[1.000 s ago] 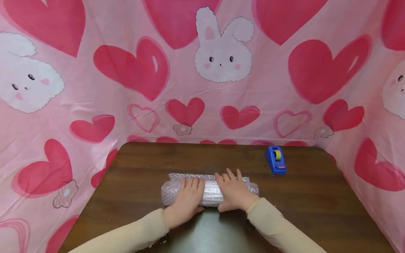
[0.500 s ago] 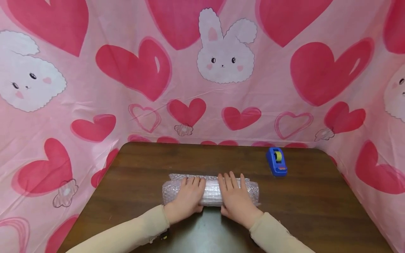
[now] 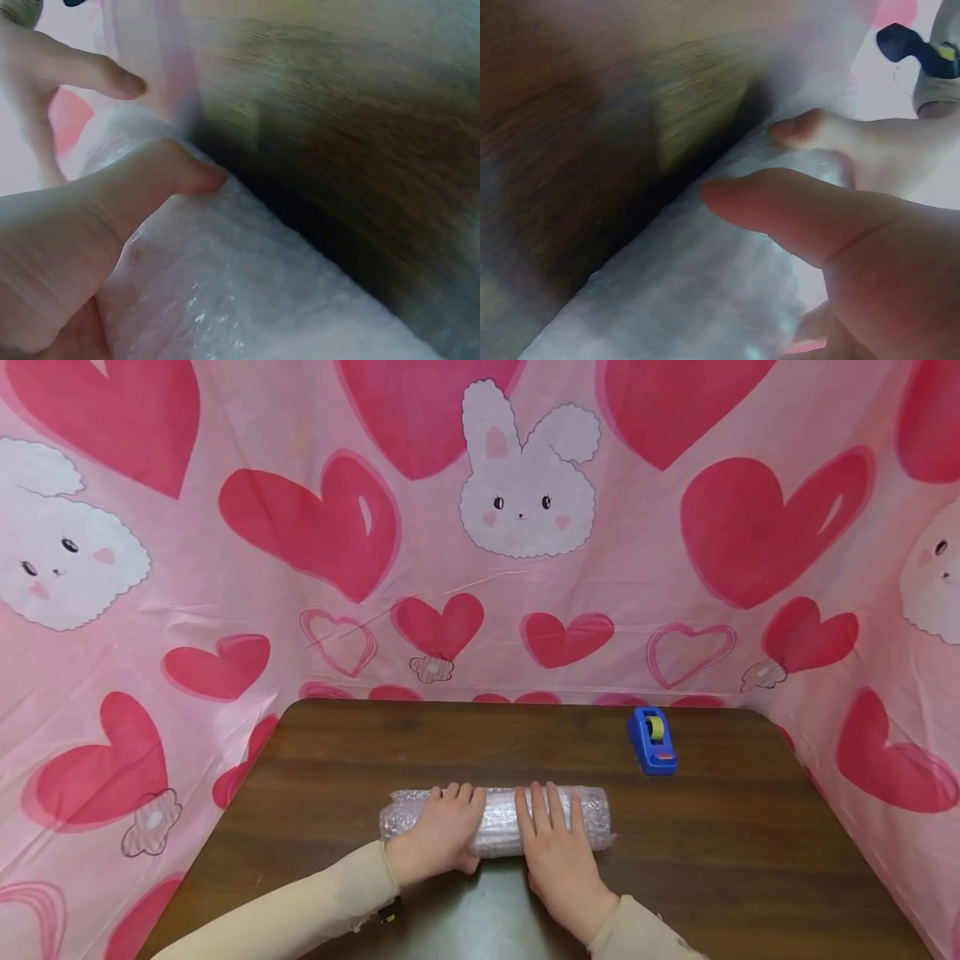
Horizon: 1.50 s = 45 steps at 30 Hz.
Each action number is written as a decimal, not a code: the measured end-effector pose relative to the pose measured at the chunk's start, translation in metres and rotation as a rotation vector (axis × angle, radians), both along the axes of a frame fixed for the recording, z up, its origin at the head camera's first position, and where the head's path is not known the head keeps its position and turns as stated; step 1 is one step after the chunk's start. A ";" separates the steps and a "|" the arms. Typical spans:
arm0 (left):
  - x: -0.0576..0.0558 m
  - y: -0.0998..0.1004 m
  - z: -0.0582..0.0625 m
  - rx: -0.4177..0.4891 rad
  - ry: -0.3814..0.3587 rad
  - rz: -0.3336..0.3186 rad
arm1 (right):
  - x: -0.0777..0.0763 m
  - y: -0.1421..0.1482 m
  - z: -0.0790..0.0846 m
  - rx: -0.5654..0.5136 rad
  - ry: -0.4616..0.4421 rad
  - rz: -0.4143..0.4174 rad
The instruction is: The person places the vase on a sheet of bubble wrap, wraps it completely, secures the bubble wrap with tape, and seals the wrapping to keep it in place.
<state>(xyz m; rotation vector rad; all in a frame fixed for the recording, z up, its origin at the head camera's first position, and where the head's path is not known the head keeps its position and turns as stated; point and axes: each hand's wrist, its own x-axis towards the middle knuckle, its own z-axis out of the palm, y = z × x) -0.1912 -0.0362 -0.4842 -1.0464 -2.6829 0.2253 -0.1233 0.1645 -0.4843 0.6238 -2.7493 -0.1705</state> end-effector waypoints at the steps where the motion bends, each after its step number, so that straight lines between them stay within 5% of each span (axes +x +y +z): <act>1: 0.001 0.000 0.001 -0.004 -0.018 0.001 | -0.002 0.000 -0.002 0.000 -0.003 0.004; 7: 0.000 0.000 0.005 -0.006 -0.206 0.007 | -0.014 0.003 -0.017 0.024 0.067 0.035; 14: -0.005 -0.003 0.008 -0.008 -0.330 -0.025 | -0.014 0.002 -0.029 0.014 0.201 0.059; 26: -0.012 -0.009 0.011 0.108 -0.431 0.035 | -0.025 0.001 -0.016 -0.053 0.061 0.087; 29: -0.007 -0.007 0.011 0.120 -0.369 0.061 | -0.030 0.002 -0.012 -0.060 0.006 0.092; 37: 0.019 0.003 0.004 0.046 0.004 0.080 | -0.043 0.004 0.004 -0.112 -0.196 0.090; 45: 0.018 0.009 -0.013 -0.002 0.173 0.082 | -0.050 0.004 0.015 -0.122 -0.317 0.073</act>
